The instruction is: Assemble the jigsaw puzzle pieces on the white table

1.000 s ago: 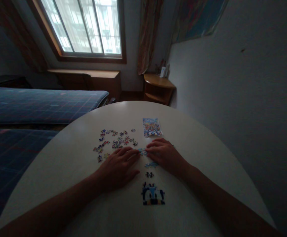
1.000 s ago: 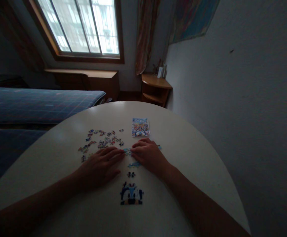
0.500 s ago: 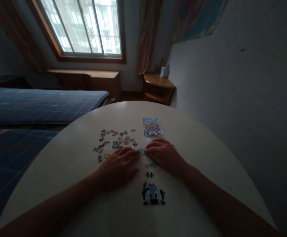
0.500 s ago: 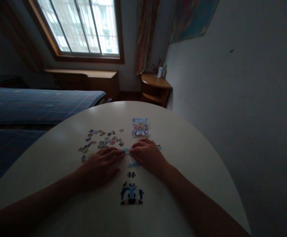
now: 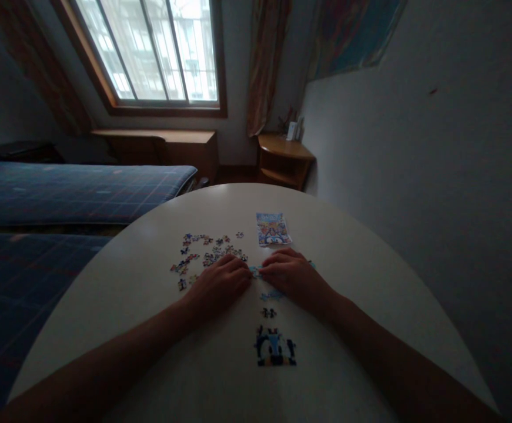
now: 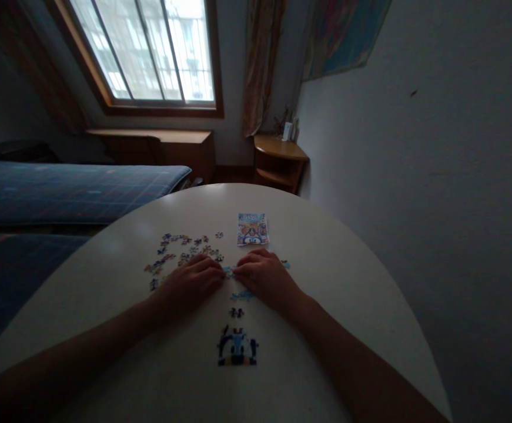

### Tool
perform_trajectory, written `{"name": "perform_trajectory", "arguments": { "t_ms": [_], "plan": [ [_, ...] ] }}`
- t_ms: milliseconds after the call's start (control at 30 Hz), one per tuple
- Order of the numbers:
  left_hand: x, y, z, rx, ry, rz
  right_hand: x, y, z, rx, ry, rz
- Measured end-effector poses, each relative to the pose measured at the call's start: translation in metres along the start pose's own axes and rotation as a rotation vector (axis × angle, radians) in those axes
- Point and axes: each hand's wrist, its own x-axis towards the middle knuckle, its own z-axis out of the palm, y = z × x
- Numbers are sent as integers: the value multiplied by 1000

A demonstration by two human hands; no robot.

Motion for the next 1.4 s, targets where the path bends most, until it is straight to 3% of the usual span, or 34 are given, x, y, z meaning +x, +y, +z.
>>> {"name": "perform_trajectory", "arguments": {
  "t_ms": [233,533,1033,1400],
  "plan": [
    [10,2,-11,7,-70,-160,0,1,1,-12,9,-9],
    [13,8,-3,194,-3,-82,0,0,-1,-10,4,-8],
    [7,3,5,231,107,-63,1,-9,-1,-81,13,58],
    [5,9,-4,234,18,1,2,-8,0,-48,11,36]
  ]
}}
